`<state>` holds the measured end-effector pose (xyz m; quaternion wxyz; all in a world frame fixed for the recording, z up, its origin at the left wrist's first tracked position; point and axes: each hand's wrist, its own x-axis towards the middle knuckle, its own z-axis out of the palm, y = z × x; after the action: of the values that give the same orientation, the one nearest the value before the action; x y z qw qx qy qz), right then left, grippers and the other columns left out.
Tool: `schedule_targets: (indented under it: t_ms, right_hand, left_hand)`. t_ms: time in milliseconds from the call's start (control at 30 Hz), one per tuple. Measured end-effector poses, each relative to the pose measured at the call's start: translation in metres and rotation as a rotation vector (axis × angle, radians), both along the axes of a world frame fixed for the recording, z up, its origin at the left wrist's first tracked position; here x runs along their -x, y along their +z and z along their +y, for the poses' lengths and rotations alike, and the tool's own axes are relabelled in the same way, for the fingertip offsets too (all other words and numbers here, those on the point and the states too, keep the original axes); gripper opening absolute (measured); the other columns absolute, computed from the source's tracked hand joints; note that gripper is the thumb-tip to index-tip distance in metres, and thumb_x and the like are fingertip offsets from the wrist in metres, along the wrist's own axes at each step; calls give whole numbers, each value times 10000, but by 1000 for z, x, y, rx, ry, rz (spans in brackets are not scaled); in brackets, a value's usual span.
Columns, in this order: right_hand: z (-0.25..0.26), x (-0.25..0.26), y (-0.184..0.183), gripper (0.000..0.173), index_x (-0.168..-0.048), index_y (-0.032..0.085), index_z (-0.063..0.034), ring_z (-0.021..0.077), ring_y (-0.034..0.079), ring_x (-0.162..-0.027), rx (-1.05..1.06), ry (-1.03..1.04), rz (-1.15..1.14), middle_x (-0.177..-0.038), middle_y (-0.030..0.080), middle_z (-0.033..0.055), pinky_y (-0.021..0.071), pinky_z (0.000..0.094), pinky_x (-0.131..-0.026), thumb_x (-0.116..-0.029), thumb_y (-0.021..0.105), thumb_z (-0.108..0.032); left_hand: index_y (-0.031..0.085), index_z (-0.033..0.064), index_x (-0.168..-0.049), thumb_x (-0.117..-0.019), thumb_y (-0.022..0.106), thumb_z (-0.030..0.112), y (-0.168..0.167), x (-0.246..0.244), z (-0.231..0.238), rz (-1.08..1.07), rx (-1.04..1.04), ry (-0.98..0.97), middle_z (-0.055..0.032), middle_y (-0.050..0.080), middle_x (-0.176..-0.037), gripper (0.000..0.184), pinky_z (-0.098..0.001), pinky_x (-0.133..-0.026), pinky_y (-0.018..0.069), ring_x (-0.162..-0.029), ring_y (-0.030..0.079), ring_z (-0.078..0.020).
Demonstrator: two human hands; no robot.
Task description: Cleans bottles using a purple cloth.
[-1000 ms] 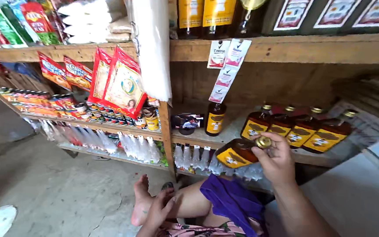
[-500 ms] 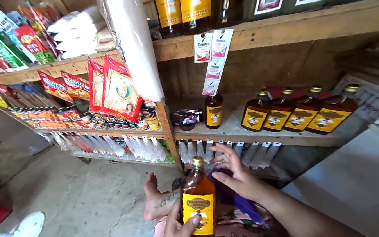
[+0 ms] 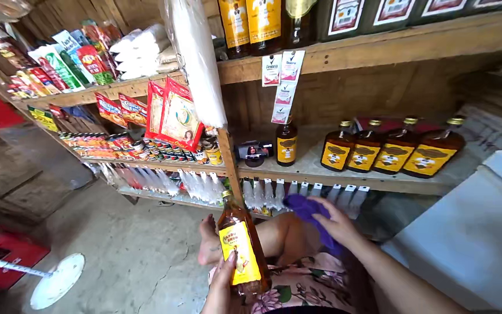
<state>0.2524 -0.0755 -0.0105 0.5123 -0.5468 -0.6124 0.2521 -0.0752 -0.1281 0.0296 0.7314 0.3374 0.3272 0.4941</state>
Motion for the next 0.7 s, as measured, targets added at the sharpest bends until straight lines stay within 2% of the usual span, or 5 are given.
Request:
schedule_targets:
  t_ms: [133,367,500,600,700]
  right_hand:
    - [-38,49,80,542,-1431,432,64,109,657,-1140,-143,262,381,-1294,652,88,555,294,-1003,-945,620,-83]
    - [-70,141,47,621,-1543,421,-104,159,363,-1486,-411,574,92,-1604,377,164,346,351,-1221,-1002,637,-321]
    - [-65,142,63,483,-1477,537,-135,215,315,-1518,-439,592,55,-1638,315,181,331,398,-1236,-1008,592,-240]
    - [-53,141,90,465,-1436,587,-91,250,365,-1495,-415,490,10,-1598,368,230,368,405,-1213,-975,587,-147]
    - [-36,140,117,484,-1444,580,-73,201,452,-1429,-212,410,21,-1539,470,188,412,342,-1165,-968,595,-156]
  left_hand:
    - [448,72,-1345,-910,686,463,7,-8,-4,-52,-25,16,-122,731,-1053,632,-403,-829,625,-948,738,-216]
    - [676,168,-1151,-961,520,629,-4,-27,-23,-186,-130,18,-31,748,-1032,522,-361,-851,603,-975,716,-135]
    - [610,149,-1012,-1015,452,208,-2,-34,-38,-18,-97,128,24,719,-830,169,-284,-704,600,-779,705,-76]
    - [481,58,-1302,-942,660,524,-21,-31,-35,-51,-212,-6,-42,738,-1025,616,-373,-865,615,-950,731,-147]
    - [356,38,-1361,-927,689,513,-25,-31,-32,-90,-251,-64,-41,729,-1061,724,-377,-888,618,-966,735,-152]
